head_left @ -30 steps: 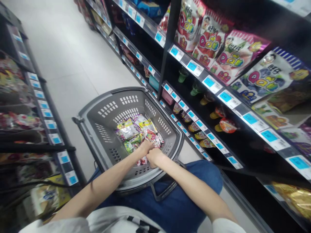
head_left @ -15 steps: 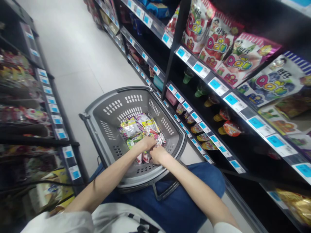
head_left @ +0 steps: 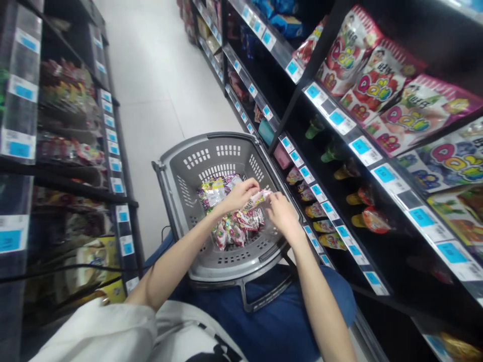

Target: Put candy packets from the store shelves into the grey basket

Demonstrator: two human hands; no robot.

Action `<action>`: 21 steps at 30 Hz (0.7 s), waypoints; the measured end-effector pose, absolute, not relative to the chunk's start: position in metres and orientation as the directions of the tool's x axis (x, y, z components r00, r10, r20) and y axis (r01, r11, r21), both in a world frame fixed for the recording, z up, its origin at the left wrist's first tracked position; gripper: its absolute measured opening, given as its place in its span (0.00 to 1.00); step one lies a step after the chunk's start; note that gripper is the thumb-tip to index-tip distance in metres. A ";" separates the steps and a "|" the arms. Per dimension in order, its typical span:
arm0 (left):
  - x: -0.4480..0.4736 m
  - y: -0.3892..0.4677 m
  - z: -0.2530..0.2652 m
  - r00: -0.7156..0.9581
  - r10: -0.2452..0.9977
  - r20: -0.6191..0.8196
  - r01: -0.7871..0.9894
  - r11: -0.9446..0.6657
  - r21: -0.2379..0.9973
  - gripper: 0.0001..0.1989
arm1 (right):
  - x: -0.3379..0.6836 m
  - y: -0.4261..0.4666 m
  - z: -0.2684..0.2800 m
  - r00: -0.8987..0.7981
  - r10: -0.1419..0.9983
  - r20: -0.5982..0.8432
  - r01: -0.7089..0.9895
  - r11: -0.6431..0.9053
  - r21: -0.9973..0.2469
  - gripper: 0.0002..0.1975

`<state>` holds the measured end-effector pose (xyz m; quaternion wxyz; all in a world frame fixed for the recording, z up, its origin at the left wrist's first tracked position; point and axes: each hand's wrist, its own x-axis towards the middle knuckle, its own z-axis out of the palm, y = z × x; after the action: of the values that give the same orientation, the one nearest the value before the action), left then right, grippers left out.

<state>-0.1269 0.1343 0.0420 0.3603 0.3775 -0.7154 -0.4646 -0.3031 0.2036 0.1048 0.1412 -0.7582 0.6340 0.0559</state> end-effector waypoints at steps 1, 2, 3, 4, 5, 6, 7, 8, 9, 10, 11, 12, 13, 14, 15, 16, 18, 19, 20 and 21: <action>-0.127 0.134 0.045 -0.398 -0.908 0.134 -0.102 0.189 0.977 0.08 | -0.307 0.202 0.106 0.157 -0.969 -0.188 -0.970 -0.115 -0.215 0.15; -0.126 0.134 0.049 -0.357 -0.930 0.088 0.008 0.091 0.996 0.08 | -0.310 0.201 0.106 0.132 -0.982 -0.132 -0.949 -0.087 -0.303 0.16; -0.126 0.135 0.052 -0.335 -0.941 0.034 0.114 -0.005 0.993 0.09 | -0.310 0.200 0.104 0.116 -0.989 -0.092 -0.913 -0.070 -0.401 0.17; -0.125 0.136 0.055 -0.331 -0.943 -0.021 0.205 -0.094 0.974 0.10 | -0.309 0.200 0.102 0.109 -0.992 -0.068 -0.860 -0.060 -0.507 0.19; -0.124 0.137 0.058 -0.336 -0.939 -0.070 0.277 -0.170 0.946 0.10 | -0.307 0.200 0.099 0.098 -0.993 -0.060 -0.789 -0.041 -0.612 0.21; -0.123 0.138 0.060 -0.344 -0.932 -0.109 0.333 -0.230 0.914 0.10 | -0.304 0.200 0.097 0.080 -0.995 -0.066 -0.702 -0.009 -0.712 0.22; -0.121 0.139 0.062 -0.347 -0.928 -0.137 0.377 -0.272 0.885 0.11 | -0.300 0.200 0.094 0.054 -0.995 -0.087 -0.600 0.038 -0.799 0.23; -0.120 0.139 0.064 -0.343 -0.926 -0.156 0.413 -0.298 0.861 0.10 | -0.296 0.200 0.092 0.017 -0.993 -0.119 -0.487 0.096 -0.868 0.23; -0.119 0.140 0.065 -0.332 -0.928 -0.168 0.440 -0.309 0.843 0.10 | -0.293 0.199 0.091 -0.026 -0.987 -0.158 -0.373 0.157 -0.914 0.23; -0.117 0.139 0.065 -0.317 -0.932 -0.173 0.459 -0.311 0.832 0.09 | -0.290 0.199 0.090 -0.068 -0.978 -0.196 -0.265 0.207 -0.942 0.24; -0.116 0.139 0.065 -0.302 -0.937 -0.175 0.474 -0.307 0.825 0.09 | -0.289 0.198 0.089 -0.105 -0.970 -0.220 -0.171 0.236 -0.957 0.24; -0.115 0.138 0.066 -0.294 -0.939 -0.176 0.484 -0.305 0.820 0.09 | -0.288 0.198 0.089 -0.133 -0.965 -0.226 -0.100 0.240 -0.966 0.25; -0.115 0.138 0.066 -0.292 -0.940 -0.176 0.491 -0.305 0.816 0.09 | -0.289 0.197 0.089 -0.158 -0.965 -0.207 -0.059 0.219 -0.974 0.24; -0.115 0.137 0.066 -0.293 -0.939 -0.178 0.496 -0.309 0.812 0.10 | -0.290 0.197 0.088 -0.183 -0.968 -0.169 -0.052 0.181 -0.982 0.23; -0.116 0.137 0.066 -0.291 -0.939 -0.184 0.501 -0.313 0.807 0.11 | -0.291 0.197 0.088 -0.210 -0.970 -0.120 -0.067 0.136 -0.988 0.22; -0.117 0.137 0.066 -0.283 -0.940 -0.193 0.508 -0.317 0.801 0.13 | -0.292 0.197 0.087 -0.247 -0.967 -0.071 -0.087 0.095 -0.992 0.21; -0.120 0.137 0.066 -0.226 -0.952 -0.207 0.533 -0.299 0.791 0.15 | -0.293 0.198 0.085 -0.327 -0.945 -0.014 -0.093 0.047 -0.995 0.20; -0.121 0.136 0.065 -0.185 -0.961 -0.208 0.554 -0.277 0.785 0.16 | -0.292 0.198 0.084 -0.361 -0.933 -0.009 -0.073 0.038 -0.997 0.20; -0.123 0.136 0.065 -0.149 -0.968 -0.204 0.576 -0.253 0.778 0.17 | -0.290 0.199 0.084 -0.383 -0.924 -0.014 -0.045 0.034 -0.998 0.20; -0.124 0.135 0.064 -0.118 -0.973 -0.197 0.598 -0.228 0.769 0.17 | -0.288 0.200 0.084 -0.394 -0.919 -0.022 -0.019 0.032 -0.999 0.20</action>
<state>-0.1238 0.1353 0.0644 0.5618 0.3543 -0.2651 -0.6990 -0.2878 0.2000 0.0843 0.3898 -0.3884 0.6035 -0.5770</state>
